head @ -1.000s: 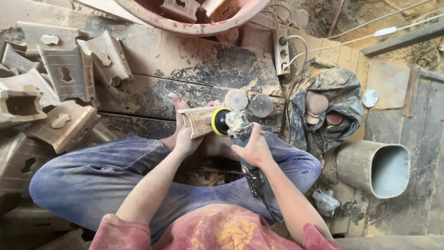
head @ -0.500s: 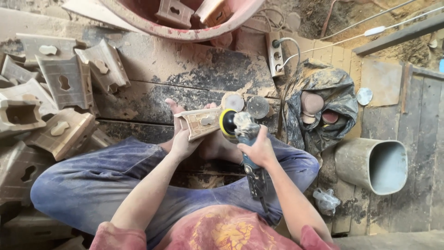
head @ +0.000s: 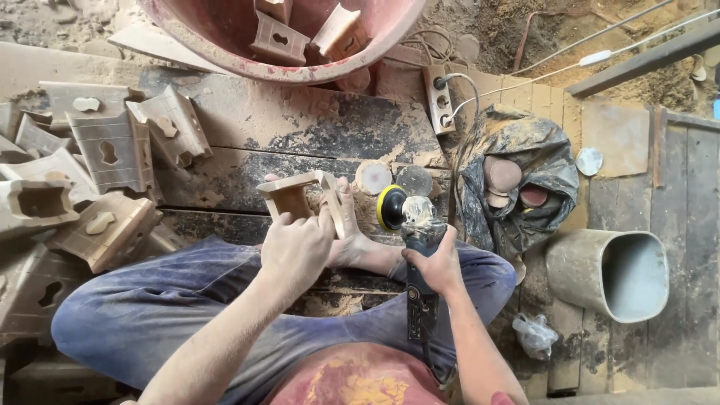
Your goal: The person sits cross-legged on the floor and uses a handheld electric sander to smooth the edges of small wooden pieces. They pick up each piece from a pile, sand it, and place it into a red bucket.
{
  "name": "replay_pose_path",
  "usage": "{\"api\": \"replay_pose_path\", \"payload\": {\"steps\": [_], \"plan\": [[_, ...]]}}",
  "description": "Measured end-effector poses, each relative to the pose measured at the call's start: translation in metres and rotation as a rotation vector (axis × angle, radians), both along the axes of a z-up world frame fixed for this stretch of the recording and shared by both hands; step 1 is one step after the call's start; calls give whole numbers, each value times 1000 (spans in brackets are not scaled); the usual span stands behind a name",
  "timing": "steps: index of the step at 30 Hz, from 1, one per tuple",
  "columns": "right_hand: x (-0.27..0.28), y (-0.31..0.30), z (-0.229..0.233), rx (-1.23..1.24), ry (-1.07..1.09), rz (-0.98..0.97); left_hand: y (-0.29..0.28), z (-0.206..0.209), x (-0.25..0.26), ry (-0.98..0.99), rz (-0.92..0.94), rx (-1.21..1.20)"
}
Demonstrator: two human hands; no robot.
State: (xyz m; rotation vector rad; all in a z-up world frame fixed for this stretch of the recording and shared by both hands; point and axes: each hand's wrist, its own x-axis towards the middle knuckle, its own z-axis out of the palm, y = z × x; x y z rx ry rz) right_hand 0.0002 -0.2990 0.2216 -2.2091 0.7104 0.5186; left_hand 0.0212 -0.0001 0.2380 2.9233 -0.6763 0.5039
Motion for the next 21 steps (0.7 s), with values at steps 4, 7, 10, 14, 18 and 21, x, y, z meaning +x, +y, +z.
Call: {"api": "replay_pose_path", "payload": {"steps": [4, 7, 10, 14, 18, 21], "plan": [[2, 4, 7, 27, 52, -15, -7, 38, -10, -5, 15, 46], [1, 8, 13, 43, 75, -27, -9, 50, -17, -5, 4, 63], [0, 10, 18, 39, 90, -36, -10, 60, -22, 29, -1, 72], [1, 19, 30, 34, 74, -28, -8, 86, -25, 37, -10, 117], [1, 24, 36, 7, 62, -6, -1, 101, -26, 71, -23, 69], [-5, 3, 7, 39, 68, -28, 21, 143, 4, 580, 8, -585]]}}
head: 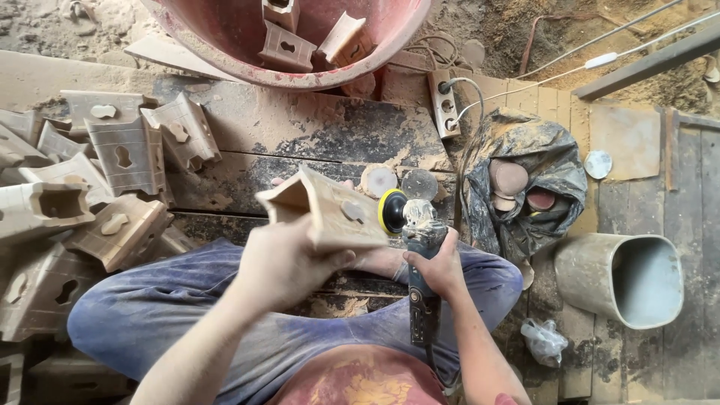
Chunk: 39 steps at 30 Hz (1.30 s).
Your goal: The person sits cross-legged on the floor and uses a handheld electric sander to smooth the edges of small wooden pieces. They pick up each piece from a pile, sand it, and place it into a red bucket.
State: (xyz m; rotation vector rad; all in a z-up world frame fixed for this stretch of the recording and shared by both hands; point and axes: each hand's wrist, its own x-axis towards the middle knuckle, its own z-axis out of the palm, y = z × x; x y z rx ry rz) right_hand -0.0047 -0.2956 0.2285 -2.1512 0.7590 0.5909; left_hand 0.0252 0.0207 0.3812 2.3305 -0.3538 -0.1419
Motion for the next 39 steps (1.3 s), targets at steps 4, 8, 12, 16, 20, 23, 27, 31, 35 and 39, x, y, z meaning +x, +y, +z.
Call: {"api": "replay_pose_path", "payload": {"steps": [4, 8, 12, 16, 20, 23, 27, 31, 35, 39], "plan": [[-3, 8, 17, 33, -19, -20, 12, -6, 25, 95, -48, -477], [-4, 2, 8, 45, -100, -42, 19, -28, 30, 238, -114, -1241], [-6, -6, -4, 2, -133, -8, 14, -40, 29, 266, -100, -1344], [-2, -1, 0, -4, -130, -20, 9, -47, 35, 298, -115, -1452], [-6, -3, -1, -13, -93, -25, 2, -55, 29, 372, -114, -1566], [-5, -4, -5, -15, -85, -23, -2, -55, 27, 409, -118, -1651], [-3, -2, 1, -3, -75, -44, -8, -55, 26, 476, -133, -1762], [-2, -1, 6, -8, -48, -45, -11, -47, 24, 520, -143, -1845], [-1, 1, 10, -4, -47, -51, -10, -33, 21, 528, -135, -1803], [-2, 1, 11, -13, -40, -61, -9, -23, 23, 633, -145, -1745]]}}
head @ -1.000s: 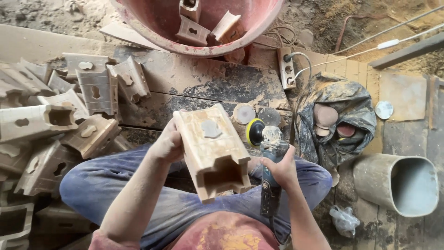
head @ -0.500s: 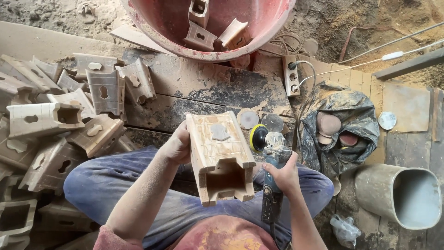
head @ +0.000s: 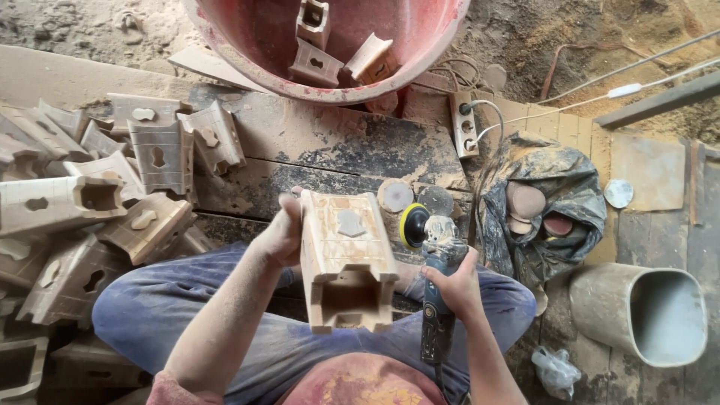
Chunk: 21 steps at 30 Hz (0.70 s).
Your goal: The person sits cross-legged on the floor and uses a handheld electric sander to smooth the edges of small wooden pieces. They pick up each piece from a pile, sand it, and place it into a red bucket.
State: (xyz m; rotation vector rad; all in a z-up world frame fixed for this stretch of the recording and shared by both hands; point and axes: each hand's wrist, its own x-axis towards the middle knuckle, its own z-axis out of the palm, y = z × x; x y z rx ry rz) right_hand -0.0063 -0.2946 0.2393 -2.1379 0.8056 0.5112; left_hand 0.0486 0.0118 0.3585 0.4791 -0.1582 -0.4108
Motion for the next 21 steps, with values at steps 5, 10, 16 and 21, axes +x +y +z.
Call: {"api": "replay_pose_path", "payload": {"steps": [5, 10, 16, 21], "plan": [[0, -4, -4, 2, -35, 18, 19, -74, 52, 19, -230, 930], [-6, -10, -12, -1, -73, -2, 3, -201, 105, -59, -617, 1399], [-8, -12, -14, -12, -65, 5, 11, -280, 153, -61, -681, 1452], [-5, -11, -16, -2, -59, 52, 24, -242, 130, -359, 28, 1712]]}}
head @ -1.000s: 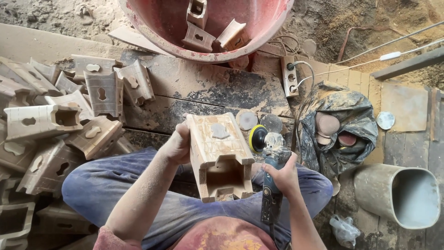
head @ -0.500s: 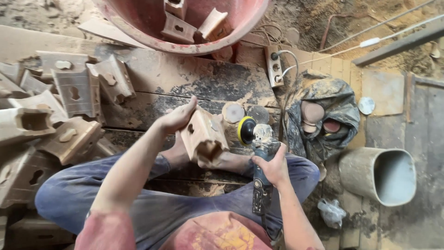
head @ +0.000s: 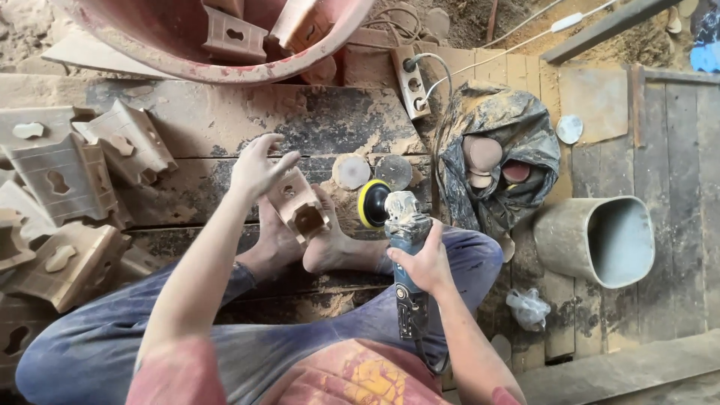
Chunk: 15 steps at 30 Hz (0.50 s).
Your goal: The person sits cross-legged on the floor and uses a handheld electric sander to smooth the edges of small wooden pieces. They pick up each piece from a pile, sand it, and place it into a red bucket.
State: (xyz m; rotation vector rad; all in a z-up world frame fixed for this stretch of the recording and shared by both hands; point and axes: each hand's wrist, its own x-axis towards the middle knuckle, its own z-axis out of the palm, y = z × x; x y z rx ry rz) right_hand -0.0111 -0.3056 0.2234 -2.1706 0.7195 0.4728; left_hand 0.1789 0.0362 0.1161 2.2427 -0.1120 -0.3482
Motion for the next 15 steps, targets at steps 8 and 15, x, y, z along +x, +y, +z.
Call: {"api": "replay_pose_path", "payload": {"steps": [8, 15], "plan": [[2, 3, -8, 50, -54, 43, -49, 17, -119, -896, -79, 560], [1, 5, 2, 75, -22, 101, -5, 27, -127, -231, -142, 54]]}}
